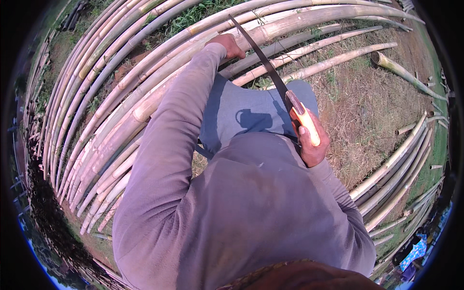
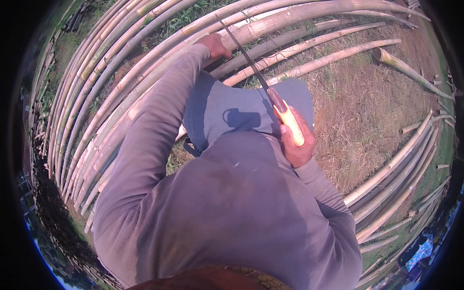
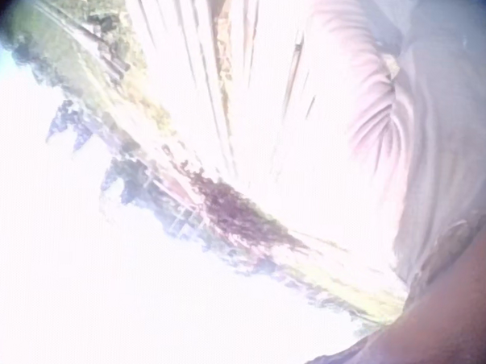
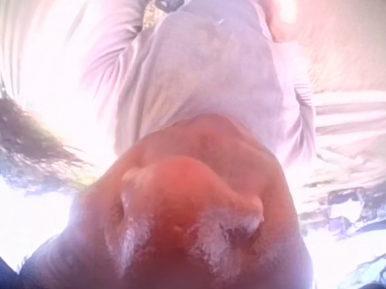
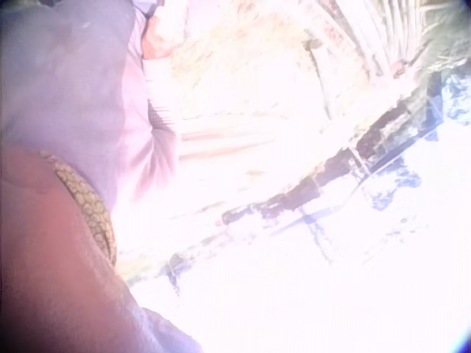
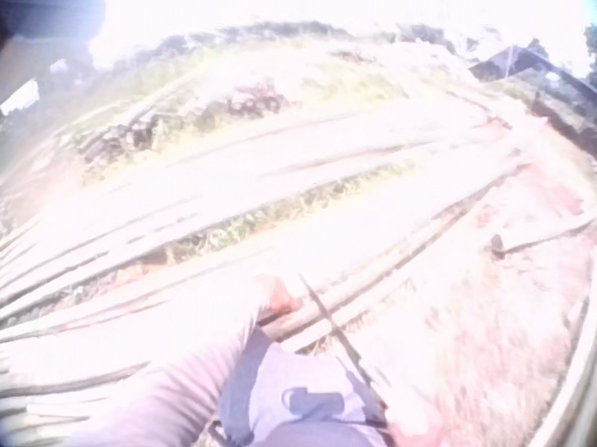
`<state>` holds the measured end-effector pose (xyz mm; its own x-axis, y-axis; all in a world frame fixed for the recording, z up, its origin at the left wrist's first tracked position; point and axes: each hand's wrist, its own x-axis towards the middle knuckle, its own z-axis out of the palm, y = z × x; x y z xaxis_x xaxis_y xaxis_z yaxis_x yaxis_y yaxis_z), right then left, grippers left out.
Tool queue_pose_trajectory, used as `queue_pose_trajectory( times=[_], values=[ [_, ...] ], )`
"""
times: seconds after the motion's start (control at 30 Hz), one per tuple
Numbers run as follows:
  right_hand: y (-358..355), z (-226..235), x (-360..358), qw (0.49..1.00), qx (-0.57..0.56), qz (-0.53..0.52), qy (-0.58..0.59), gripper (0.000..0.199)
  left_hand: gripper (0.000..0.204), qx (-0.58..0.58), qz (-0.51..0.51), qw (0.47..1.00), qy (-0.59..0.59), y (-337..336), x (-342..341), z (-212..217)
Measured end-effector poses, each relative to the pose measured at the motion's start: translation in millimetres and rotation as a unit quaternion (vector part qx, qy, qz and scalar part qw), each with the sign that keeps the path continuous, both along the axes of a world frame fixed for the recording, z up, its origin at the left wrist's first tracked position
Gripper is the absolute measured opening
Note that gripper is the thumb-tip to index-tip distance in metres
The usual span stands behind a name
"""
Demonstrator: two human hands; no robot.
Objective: The person measures bamboo poles with a tape measure and cuts them with a hand saw. They repeatedly measure, mark, and saw the poles, then stack the cut pieces on the ground.
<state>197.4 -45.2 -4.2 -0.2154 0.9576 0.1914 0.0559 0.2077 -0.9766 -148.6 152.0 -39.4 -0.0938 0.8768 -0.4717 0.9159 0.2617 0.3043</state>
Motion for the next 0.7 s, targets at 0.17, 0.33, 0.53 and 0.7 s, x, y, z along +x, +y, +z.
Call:
queue_pose_trajectory(
  times=[0.17, 0.33, 0.53, 0.7],
  values=[
    [99, -6, -90, 0.998, 0.057, 0.001, -0.018, 0.041, 0.068, 0.001, 0.008, 1.000, -0.004, 5, 3, 4],
    [69, -8, -62, 0.998, 0.058, 0.005, -0.038, 0.040, 0.071, -0.034, -0.015, 0.999, -0.007, 3, 2, 4],
    [0, 18, 3, 0.998, -0.046, 0.029, 0.017, 0.043, 0.072, -0.044, 0.007, 0.999, -0.022, 4, -5, 2],
    [121, -18, -103, 1.000, 0.027, -0.016, 0.005, 0.038, 0.070, -0.020, 0.012, 1.000, -0.021, 9, 11, 4]
  ],
)
